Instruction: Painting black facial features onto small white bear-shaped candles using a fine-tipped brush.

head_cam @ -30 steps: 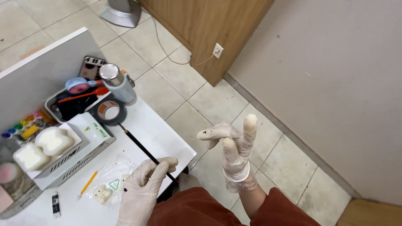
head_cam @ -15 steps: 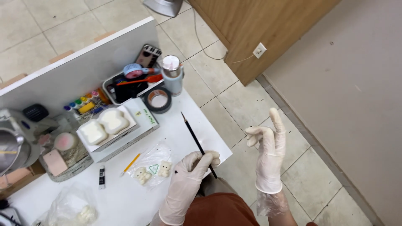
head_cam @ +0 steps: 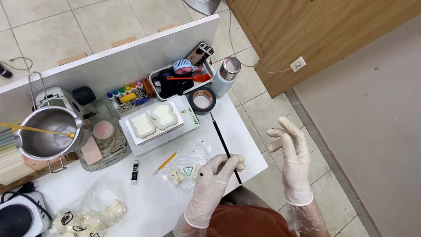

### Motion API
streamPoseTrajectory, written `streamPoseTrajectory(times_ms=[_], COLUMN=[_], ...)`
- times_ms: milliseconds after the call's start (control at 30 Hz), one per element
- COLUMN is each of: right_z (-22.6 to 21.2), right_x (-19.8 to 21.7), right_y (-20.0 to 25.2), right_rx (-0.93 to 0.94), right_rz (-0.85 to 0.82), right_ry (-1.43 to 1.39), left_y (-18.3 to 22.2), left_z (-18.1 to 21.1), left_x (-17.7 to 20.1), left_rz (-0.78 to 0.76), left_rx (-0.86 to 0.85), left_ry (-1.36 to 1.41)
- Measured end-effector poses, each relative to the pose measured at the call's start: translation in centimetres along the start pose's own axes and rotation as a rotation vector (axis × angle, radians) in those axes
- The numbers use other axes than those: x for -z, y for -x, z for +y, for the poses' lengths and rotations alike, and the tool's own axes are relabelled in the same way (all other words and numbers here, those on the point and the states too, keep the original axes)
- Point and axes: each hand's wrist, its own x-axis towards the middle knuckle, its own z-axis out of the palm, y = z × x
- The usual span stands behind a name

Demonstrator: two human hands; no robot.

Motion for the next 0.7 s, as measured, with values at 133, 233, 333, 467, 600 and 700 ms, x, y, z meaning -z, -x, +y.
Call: streamPoseTrajectory(times_ms=[133, 233, 333, 467, 600, 700], right_z=[1.1, 1.0, 1.3, 2.8, 2.6, 4.3], right_x=[1.4, 3.4, 6.8, 13.6, 22.2, 29.4], right_y=[-0.2, -0.6, -1.3, -2.5, -3.5, -4.2], right_rx=[-0.015, -0.041, 0.028, 0.003, -0.032, -0.153], right_rz=[-0.023, 0.003, 0.027, 0.105, 0.239, 0.341], right_ry=[-0.007, 0.003, 0.01, 0.093, 0.103, 0.16], left_y=[-0.1, -0.3, -1.5, -3.4, -5.7, -6.5], left_z=[0.5, 0.6, -0.9, -3.7, -7.9, -7.7], left_x=[-1.3, -3.7, -6.5, -11.9, -19.8, -25.3], left_rz=[-0.007, 0.033, 0.016, 0.001, -0.039, -0.033], left_rx=[-0.01, 0.104, 0.099, 0.061, -0.051, -0.054], left_ry=[0.04, -0.102, -0.041, -0.049, 0.098, 0.039])
